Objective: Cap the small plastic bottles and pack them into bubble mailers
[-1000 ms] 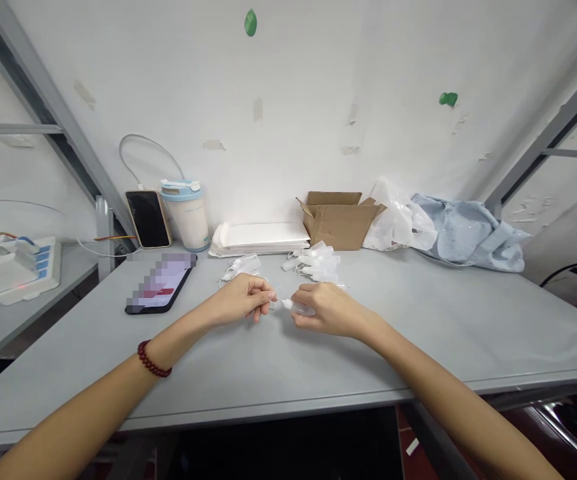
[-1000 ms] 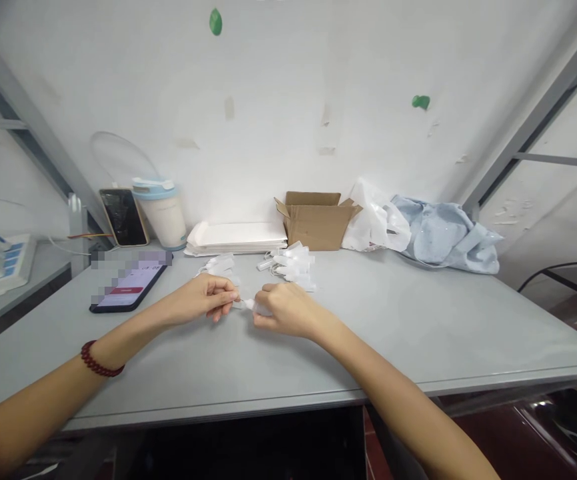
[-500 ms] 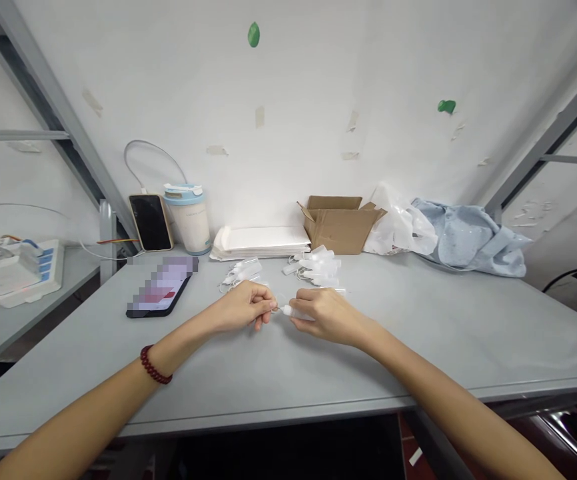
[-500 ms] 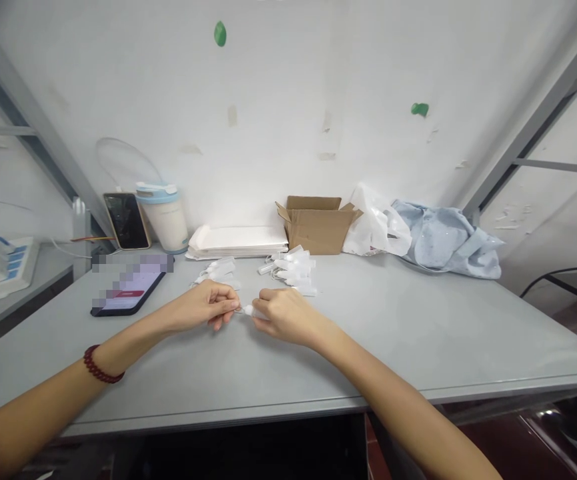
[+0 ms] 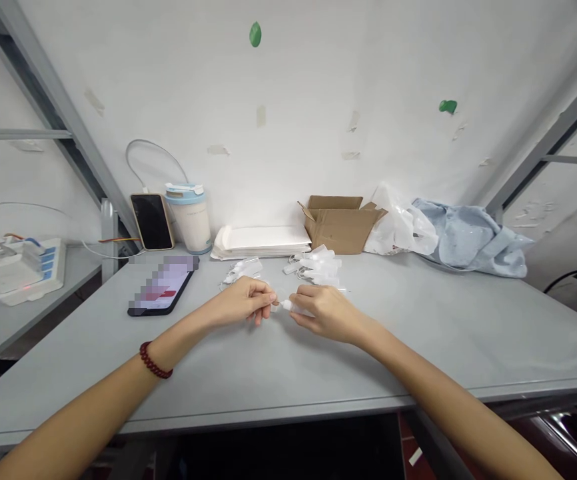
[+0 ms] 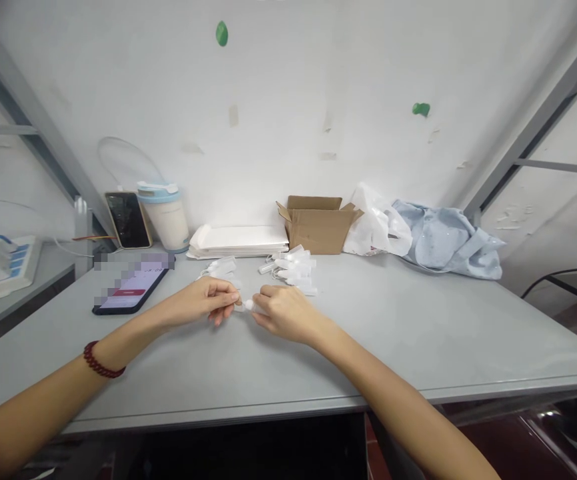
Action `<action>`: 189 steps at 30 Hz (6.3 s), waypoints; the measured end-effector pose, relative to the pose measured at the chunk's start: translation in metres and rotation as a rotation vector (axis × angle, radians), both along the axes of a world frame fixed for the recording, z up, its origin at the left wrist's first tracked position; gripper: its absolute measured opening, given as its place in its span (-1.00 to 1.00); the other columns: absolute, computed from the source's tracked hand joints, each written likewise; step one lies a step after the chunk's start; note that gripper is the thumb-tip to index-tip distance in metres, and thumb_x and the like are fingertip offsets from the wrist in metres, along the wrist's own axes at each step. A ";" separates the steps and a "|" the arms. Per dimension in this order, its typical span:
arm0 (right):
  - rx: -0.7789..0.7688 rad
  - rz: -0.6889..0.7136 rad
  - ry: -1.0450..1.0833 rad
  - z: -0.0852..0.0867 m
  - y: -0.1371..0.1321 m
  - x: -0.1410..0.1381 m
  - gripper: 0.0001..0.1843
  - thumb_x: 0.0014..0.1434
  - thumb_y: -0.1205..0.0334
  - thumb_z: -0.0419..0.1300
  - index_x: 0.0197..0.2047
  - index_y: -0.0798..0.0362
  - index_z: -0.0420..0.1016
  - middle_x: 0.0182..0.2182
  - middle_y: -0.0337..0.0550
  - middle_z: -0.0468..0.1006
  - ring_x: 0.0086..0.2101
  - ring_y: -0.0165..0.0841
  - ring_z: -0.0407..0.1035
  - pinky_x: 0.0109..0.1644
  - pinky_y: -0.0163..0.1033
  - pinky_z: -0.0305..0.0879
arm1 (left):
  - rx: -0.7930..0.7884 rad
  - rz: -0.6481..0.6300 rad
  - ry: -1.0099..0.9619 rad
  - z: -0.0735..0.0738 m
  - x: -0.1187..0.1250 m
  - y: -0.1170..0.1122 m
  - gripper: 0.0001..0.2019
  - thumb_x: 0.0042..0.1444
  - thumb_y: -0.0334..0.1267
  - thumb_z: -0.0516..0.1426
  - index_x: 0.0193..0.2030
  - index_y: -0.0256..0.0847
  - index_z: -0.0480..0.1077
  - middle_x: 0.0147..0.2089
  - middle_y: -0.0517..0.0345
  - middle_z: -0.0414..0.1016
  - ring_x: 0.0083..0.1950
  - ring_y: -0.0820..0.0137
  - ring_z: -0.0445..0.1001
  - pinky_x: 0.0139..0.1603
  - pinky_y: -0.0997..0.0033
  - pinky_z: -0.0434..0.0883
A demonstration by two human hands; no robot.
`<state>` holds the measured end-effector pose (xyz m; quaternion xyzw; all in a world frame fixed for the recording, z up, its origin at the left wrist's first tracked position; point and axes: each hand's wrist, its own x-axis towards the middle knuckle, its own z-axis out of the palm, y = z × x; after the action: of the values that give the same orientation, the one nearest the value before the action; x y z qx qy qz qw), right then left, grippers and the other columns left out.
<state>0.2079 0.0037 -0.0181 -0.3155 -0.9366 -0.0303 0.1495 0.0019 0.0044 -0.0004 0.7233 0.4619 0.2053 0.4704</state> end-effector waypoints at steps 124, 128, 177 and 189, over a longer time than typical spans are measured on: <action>-0.442 -0.055 0.691 0.001 0.009 0.002 -0.77 0.22 0.14 0.04 -0.08 0.02 0.31 -0.25 -0.12 0.52 -0.18 -0.31 0.41 -0.16 -0.22 0.31 | 0.164 0.167 -0.112 0.014 -0.006 -0.002 -0.75 0.08 -0.12 0.08 -0.30 -0.30 0.39 -0.51 0.20 0.38 -0.57 0.52 0.32 -0.52 0.50 0.27; -0.432 -0.049 0.688 0.000 0.009 0.001 -0.77 0.22 0.14 0.04 -0.08 0.03 0.32 -0.23 -0.10 0.52 -0.16 -0.30 0.41 -0.18 -0.22 0.31 | 0.156 0.173 -0.116 0.015 -0.005 -0.003 -0.75 0.08 -0.12 0.09 -0.31 -0.29 0.40 -0.52 0.20 0.38 -0.57 0.52 0.31 -0.53 0.51 0.27; -0.283 -0.035 0.613 -0.007 0.014 0.002 -0.78 0.23 0.11 0.01 -0.17 0.04 0.35 -0.45 -0.18 0.48 -0.51 -0.42 0.30 -0.43 -0.31 0.22 | 0.156 0.092 -0.080 0.003 -0.006 0.001 -0.72 0.11 -0.09 0.03 -0.40 -0.27 0.38 -0.50 0.18 0.41 -0.57 0.51 0.33 -0.53 0.53 0.27; -0.302 -0.032 0.604 -0.009 0.008 0.000 -0.80 0.22 0.15 0.01 -0.20 0.06 0.36 -0.55 -0.23 0.41 -0.55 -0.43 0.24 -0.48 -0.33 0.17 | 0.146 0.094 -0.114 0.003 -0.002 -0.003 -0.77 0.09 -0.18 0.05 -0.43 -0.29 0.40 -0.54 0.20 0.41 -0.60 0.54 0.31 -0.53 0.52 0.24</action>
<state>0.2082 0.0122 -0.0270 -0.3433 -0.8390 0.2012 0.3712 -0.0005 0.0014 0.0024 0.7203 0.4518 0.3011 0.4317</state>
